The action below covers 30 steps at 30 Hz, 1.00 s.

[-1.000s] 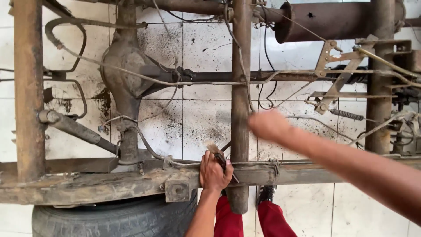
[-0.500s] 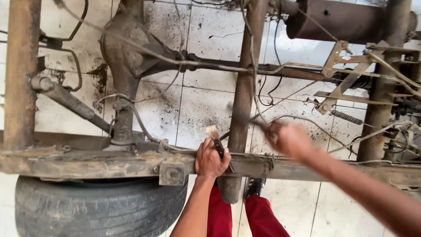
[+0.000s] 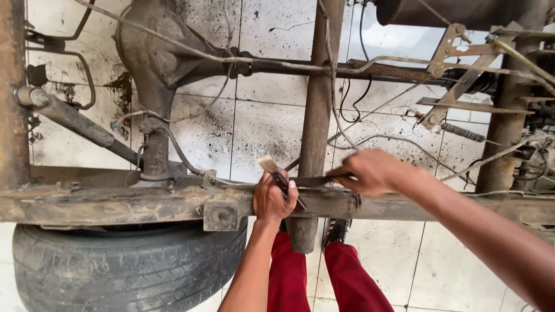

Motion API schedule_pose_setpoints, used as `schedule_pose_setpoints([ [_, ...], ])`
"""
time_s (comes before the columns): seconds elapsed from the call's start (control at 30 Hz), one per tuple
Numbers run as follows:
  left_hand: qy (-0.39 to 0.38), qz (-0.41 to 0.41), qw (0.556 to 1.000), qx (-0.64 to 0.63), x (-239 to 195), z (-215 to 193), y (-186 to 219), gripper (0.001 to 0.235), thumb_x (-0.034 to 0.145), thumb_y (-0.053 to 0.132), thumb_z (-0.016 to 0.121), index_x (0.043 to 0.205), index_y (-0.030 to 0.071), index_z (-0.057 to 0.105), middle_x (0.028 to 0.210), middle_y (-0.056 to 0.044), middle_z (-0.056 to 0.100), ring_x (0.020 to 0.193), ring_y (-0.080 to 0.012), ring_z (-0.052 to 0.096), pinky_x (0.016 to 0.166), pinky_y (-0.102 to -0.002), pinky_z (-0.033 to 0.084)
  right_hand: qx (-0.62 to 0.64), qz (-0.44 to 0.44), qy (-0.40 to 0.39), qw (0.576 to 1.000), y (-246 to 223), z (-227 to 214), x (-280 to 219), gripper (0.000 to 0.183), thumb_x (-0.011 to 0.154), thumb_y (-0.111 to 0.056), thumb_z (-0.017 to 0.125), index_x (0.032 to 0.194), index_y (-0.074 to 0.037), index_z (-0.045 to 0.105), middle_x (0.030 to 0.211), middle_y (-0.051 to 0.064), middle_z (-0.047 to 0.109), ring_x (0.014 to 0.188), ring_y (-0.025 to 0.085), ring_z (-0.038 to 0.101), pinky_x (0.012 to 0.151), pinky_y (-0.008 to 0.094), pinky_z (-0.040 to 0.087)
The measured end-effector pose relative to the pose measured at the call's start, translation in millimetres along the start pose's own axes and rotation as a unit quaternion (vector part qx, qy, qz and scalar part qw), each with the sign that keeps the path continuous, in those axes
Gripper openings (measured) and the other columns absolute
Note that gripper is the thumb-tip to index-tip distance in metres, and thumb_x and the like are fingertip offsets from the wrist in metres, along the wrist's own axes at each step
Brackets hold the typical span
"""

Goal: The person scrubs the underside of a vehicle frame using a wire brush and a metal scraper. They remove rust and debris from the frame rails and cross members, focusing on specific areas and holes.

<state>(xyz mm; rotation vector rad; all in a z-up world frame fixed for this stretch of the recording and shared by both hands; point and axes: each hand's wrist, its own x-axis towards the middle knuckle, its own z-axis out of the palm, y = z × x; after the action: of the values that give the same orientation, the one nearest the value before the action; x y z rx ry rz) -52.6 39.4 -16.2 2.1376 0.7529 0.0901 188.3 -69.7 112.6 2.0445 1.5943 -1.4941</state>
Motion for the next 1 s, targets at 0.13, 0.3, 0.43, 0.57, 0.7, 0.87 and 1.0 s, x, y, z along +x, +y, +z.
schedule_pose_setpoints([
  [0.13, 0.04, 0.041, 0.998, -0.017, -6, -1, 4, 0.05, 0.095, 0.048, 0.04, 0.087, 0.006, 0.066, 0.081, -0.019, 0.065, 0.081, -0.0351, 0.06, 0.072, -0.05, 0.05, -0.114, -0.03, -0.078, 0.99, -33, -1, 41, 0.033, 0.107, -0.033, 0.048, 0.132, -0.025, 0.068, 0.074, 0.002, 0.064, 0.059, 0.015, 0.06, 0.052, 0.034, 0.053],
  [0.3, 0.033, 0.02, 0.999, -0.023, -7, 4, -2, 0.049, 0.095, 0.048, 0.04, 0.087, 0.007, 0.066, 0.077, -0.019, 0.063, 0.083, -0.0362, 0.062, 0.073, -0.05, 0.051, -0.004, 0.052, -0.199, 0.979, -9, -27, 25, 0.041, 0.102, -0.041, 0.049, 0.141, -0.046, 0.062, 0.074, 0.002, 0.067, 0.065, 0.016, 0.057, 0.065, 0.037, 0.054],
  [0.43, 0.034, 0.03, 0.999, -0.003, 4, 1, -1, 0.05, 0.094, 0.049, 0.04, 0.083, 0.006, 0.063, 0.076, -0.018, 0.064, 0.082, -0.037, 0.061, 0.075, -0.052, 0.05, 0.115, -0.043, -0.146, 0.982, 20, 5, 68, 0.037, 0.103, -0.044, 0.052, 0.128, -0.027, 0.073, 0.088, -0.012, 0.071, 0.068, 0.005, 0.065, 0.063, 0.028, 0.059],
  [0.57, 0.036, 0.051, 0.998, -0.03, -3, -1, 3, 0.055, 0.096, 0.05, 0.039, 0.089, 0.004, 0.067, 0.079, -0.02, 0.065, 0.082, -0.0372, 0.062, 0.074, -0.051, 0.051, 0.091, 0.028, -0.153, 0.984, 11, -11, 31, 0.036, 0.101, -0.042, 0.054, 0.132, -0.032, 0.071, 0.087, -0.002, 0.077, 0.066, 0.014, 0.061, 0.063, 0.035, 0.055],
  [0.7, -0.002, 0.015, 1.0, -0.021, -1, 1, -2, 0.057, 0.093, 0.05, 0.038, 0.084, 0.002, 0.068, 0.077, -0.021, 0.065, 0.079, -0.0352, 0.063, 0.067, -0.05, 0.05, 0.022, 0.046, -0.142, 0.989, -4, -22, 20, 0.037, 0.101, -0.04, 0.054, 0.135, -0.038, 0.069, 0.078, 0.007, 0.075, 0.067, 0.019, 0.063, 0.065, 0.038, 0.055],
  [0.87, 0.072, 0.095, 0.993, -0.016, 1, -4, 2, 0.055, 0.1, 0.048, 0.04, 0.09, 0.0, 0.066, 0.088, -0.022, 0.066, 0.092, -0.0389, 0.06, 0.082, -0.052, 0.05, 0.054, -0.011, 0.098, 0.994, -26, 44, 12, 0.039, 0.097, -0.034, 0.058, 0.134, -0.024, 0.067, 0.077, 0.003, 0.069, 0.052, 0.018, 0.059, 0.05, 0.038, 0.051],
  [1.0, 0.126, 0.086, 0.988, -0.026, 1, -16, 17, 0.048, 0.098, 0.047, 0.04, 0.088, 0.002, 0.056, 0.095, -0.02, 0.059, 0.096, -0.0391, 0.052, 0.092, -0.053, 0.044, 0.021, -0.011, 0.183, 0.983, -3, 46, -55, 0.048, 0.097, -0.033, 0.059, 0.143, -0.022, 0.064, 0.073, 0.007, 0.062, 0.038, 0.018, 0.044, 0.033, 0.035, 0.041],
])
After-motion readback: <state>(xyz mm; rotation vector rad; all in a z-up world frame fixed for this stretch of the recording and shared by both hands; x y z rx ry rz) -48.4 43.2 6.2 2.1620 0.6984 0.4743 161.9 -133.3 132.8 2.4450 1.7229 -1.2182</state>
